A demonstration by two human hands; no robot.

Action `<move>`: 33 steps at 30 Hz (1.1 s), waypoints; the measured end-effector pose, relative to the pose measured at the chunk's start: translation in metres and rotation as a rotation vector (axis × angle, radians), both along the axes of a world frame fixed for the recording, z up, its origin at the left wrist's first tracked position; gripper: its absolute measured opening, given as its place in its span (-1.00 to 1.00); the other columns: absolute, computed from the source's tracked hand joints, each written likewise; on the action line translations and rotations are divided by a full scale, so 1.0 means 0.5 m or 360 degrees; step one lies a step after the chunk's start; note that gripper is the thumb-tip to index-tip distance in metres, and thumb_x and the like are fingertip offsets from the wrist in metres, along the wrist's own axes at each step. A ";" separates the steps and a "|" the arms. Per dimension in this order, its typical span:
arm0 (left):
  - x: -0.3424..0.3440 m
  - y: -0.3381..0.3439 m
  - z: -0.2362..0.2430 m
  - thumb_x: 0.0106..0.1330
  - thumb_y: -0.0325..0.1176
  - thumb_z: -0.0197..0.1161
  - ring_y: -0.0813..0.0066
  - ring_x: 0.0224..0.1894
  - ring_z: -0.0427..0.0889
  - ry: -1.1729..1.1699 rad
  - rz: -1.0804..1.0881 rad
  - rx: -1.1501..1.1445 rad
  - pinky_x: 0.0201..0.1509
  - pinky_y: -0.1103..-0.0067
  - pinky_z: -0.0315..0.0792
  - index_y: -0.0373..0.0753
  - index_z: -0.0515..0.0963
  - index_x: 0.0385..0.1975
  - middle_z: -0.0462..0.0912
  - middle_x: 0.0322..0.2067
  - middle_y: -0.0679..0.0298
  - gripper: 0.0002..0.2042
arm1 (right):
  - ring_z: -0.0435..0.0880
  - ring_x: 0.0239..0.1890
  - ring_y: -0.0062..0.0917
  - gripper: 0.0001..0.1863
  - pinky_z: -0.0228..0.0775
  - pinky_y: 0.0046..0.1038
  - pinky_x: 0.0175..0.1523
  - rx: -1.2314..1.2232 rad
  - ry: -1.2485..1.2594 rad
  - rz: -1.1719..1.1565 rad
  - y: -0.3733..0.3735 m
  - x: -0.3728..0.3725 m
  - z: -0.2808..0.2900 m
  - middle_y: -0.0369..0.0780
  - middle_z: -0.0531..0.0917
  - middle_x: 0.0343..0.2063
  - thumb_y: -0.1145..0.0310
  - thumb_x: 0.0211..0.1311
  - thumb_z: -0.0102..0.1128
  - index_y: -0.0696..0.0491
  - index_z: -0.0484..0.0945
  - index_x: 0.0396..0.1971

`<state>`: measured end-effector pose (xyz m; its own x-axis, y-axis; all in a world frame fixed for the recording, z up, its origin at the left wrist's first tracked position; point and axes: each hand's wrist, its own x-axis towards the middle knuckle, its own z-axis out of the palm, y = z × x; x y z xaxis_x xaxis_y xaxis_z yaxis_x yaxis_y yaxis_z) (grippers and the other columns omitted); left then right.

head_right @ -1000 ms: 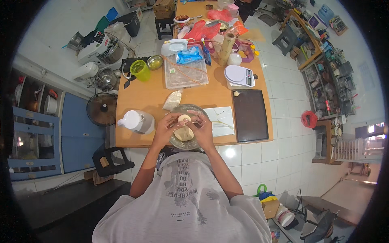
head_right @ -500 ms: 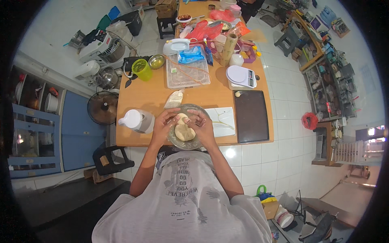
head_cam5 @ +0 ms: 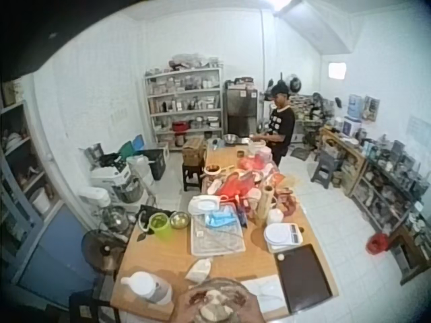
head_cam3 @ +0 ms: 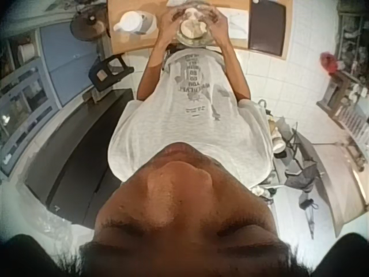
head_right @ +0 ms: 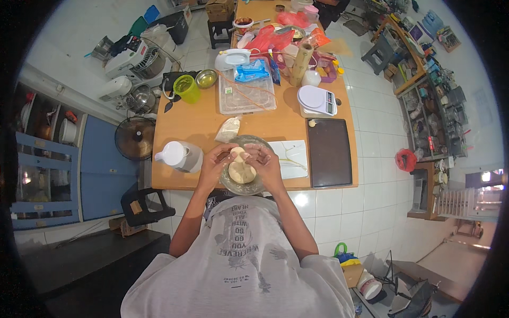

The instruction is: The person takes a small piece of dough from a bowl and rolls it into a ball between their palms. They place the dough ball onto a baking tray and then continue to work with the remaining dough in the bowl.

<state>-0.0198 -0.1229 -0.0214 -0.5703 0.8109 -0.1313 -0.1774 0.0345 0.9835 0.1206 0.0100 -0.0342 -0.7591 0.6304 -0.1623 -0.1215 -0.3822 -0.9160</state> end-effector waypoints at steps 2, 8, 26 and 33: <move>0.011 0.008 0.008 0.44 -0.45 0.39 0.55 -0.01 0.68 -0.0091 0.0074 0.0068 0.12 0.58 0.55 -0.34 0.60 0.13 0.73 0.00 0.24 -0.69 | 0.73 -0.05 -0.59 -0.64 0.64 -0.51 0.04 0.0134 -0.0068 0.0071 -0.001 0.002 -0.004 -0.23 0.75 -0.09 0.52 0.37 0.38 0.19 0.59 0.13; 0.044 0.017 -0.003 0.47 -0.45 0.36 0.54 0.06 0.66 -0.0189 0.0225 0.0111 0.13 0.59 0.56 -0.35 0.62 0.14 0.71 0.04 0.21 -0.70 | 0.71 0.02 -0.55 -0.57 0.58 -0.47 0.18 -0.0032 -0.0019 0.0014 -0.007 0.008 0.014 -0.23 0.73 -0.04 0.56 0.32 0.41 0.18 0.57 0.17; 0.072 0.030 -0.044 0.53 -0.36 0.29 0.48 0.14 0.65 -0.0346 0.0314 0.0271 0.24 0.54 0.57 -0.38 0.55 0.28 0.66 0.14 0.16 -0.61 | 0.70 0.01 -0.56 -0.53 0.55 -0.50 0.15 0.0020 0.0015 -0.0229 -0.015 0.007 -0.002 -0.21 0.71 -0.08 0.63 0.29 0.40 0.19 0.54 0.20; 0.078 0.031 -0.035 0.55 -0.34 0.27 0.48 0.17 0.62 -0.0229 0.0345 0.0247 0.26 0.55 0.55 -0.36 0.50 0.29 0.61 0.16 0.17 -0.60 | 0.70 -0.02 -0.59 -0.57 0.57 -0.49 0.13 0.0140 -0.0003 -0.0223 -0.029 0.003 0.010 -0.22 0.72 -0.08 0.59 0.32 0.40 0.17 0.56 0.17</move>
<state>0.0190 -0.1076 -0.0391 -0.7167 0.6890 -0.1074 -0.3020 -0.1680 0.9384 0.1220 -0.0043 -0.0294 -0.6625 0.7419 -0.1035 -0.1662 -0.2802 -0.9454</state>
